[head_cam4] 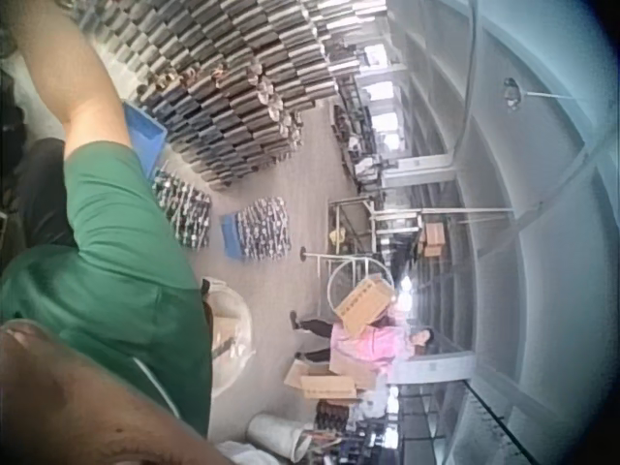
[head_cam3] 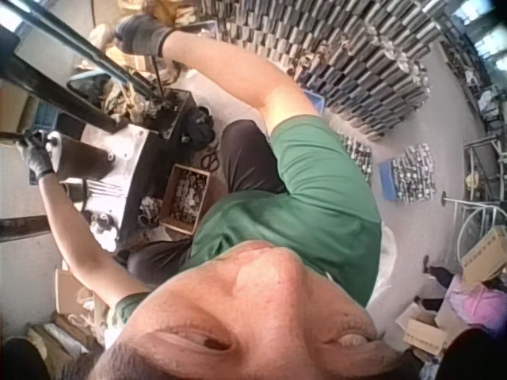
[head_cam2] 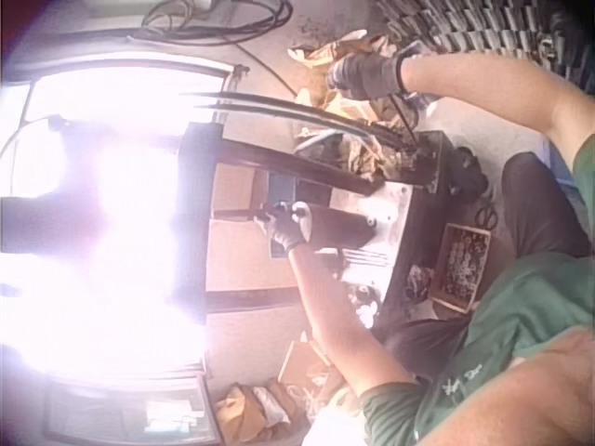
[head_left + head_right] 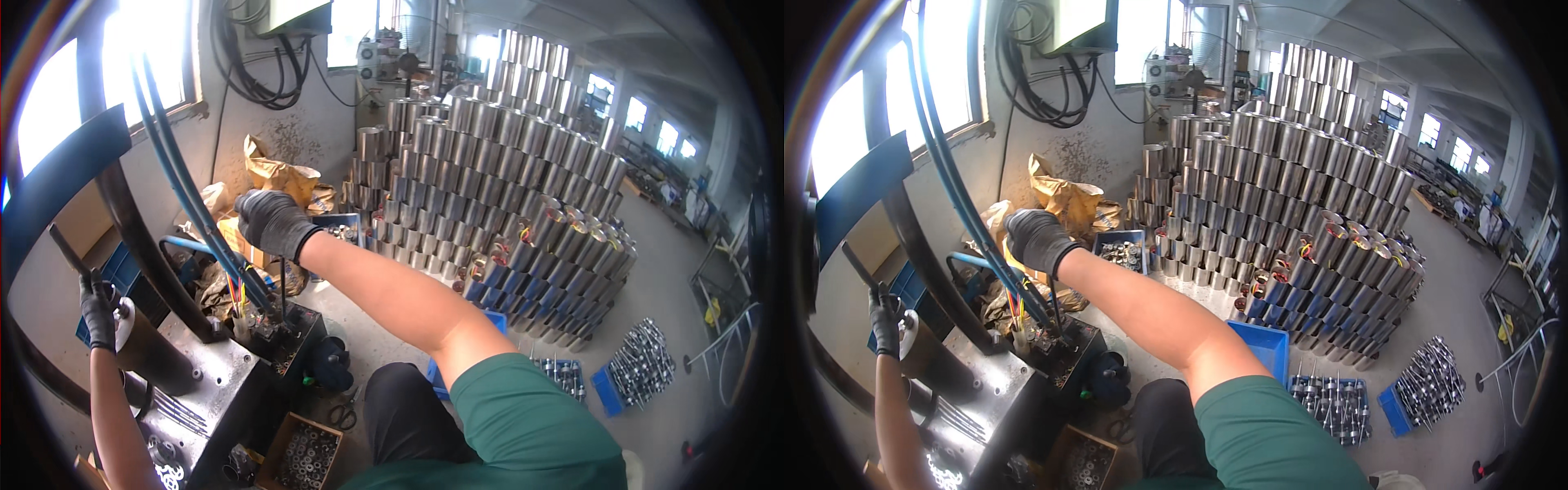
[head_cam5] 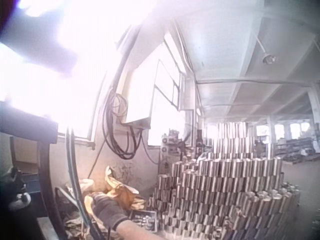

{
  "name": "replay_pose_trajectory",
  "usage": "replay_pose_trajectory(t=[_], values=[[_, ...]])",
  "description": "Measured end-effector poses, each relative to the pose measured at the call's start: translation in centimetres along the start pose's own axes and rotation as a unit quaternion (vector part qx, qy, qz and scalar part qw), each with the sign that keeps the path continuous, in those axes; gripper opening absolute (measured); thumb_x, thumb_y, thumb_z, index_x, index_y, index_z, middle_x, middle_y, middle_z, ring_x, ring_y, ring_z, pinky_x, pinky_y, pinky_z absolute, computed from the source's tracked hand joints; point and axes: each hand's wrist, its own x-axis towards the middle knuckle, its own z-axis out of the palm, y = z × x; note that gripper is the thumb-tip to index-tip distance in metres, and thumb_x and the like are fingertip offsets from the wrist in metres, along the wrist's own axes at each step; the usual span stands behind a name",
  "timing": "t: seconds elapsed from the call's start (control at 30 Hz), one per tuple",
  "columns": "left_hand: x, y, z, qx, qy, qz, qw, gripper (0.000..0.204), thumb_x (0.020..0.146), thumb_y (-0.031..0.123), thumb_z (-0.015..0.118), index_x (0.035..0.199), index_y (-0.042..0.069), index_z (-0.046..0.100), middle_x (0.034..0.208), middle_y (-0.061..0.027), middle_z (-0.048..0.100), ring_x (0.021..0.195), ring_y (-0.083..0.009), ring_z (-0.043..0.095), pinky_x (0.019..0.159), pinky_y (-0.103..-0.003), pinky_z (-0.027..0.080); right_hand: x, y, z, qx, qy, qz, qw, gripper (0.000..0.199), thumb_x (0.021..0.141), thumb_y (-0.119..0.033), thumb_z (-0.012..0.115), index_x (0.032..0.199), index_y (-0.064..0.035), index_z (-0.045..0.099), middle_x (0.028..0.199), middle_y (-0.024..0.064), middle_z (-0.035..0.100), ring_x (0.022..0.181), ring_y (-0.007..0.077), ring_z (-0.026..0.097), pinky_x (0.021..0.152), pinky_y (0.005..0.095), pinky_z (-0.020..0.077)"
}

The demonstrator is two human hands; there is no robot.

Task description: Assembling metal rods by manually placing washers and spacers onto them using a machine workstation.

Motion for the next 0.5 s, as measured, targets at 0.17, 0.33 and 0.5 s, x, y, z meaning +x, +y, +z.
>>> replay_pose_trajectory(t=[0.17,0.33,0.5], values=[[-2.4,1.2,-0.8,-0.175,-0.057,0.021,0.983,0.026,0.108,0.034,0.055,0.101,0.010,0.060,0.071,0.0026,0.046,0.057,-0.0066,0.041,0.051,-0.026,0.031,-1.4,0.1,0.0,-0.020,0.036,-0.018,0.999,0.019,0.086,-0.014,0.058,0.094,-0.0030,0.071,0.092,0.0189,0.072,0.088,0.0350,0.071,0.081,0.0451,0.0564],[-13.4,3.1,1.3,-0.009,-0.045,0.223,0.974,0.035,0.110,0.036,0.049,0.123,0.004,0.057,0.080,-0.0003,0.052,0.071,-0.0087,0.053,0.063,-0.025,0.044,-4.9,0.5,-2.3,-0.053,0.035,0.003,0.998,0.024,0.083,-0.014,0.062,0.103,-0.0043,0.072,0.102,0.0139,0.071,0.101,0.0340,0.066,0.096,0.0452,0.0485],[-30.5,6.6,3.9,-0.032,-0.063,-0.199,0.977,0.038,0.104,0.050,0.052,0.112,0.013,0.059,0.091,-0.0009,0.057,0.087,-0.0149,0.055,0.072,-0.030,0.050,-10.9,1.4,-1.7,0.039,0.187,0.006,0.981,0.036,0.076,-0.001,0.066,0.111,-0.0024,0.072,0.117,0.0169,0.069,0.109,0.0349,0.061,0.100,0.0427,0.0501]])
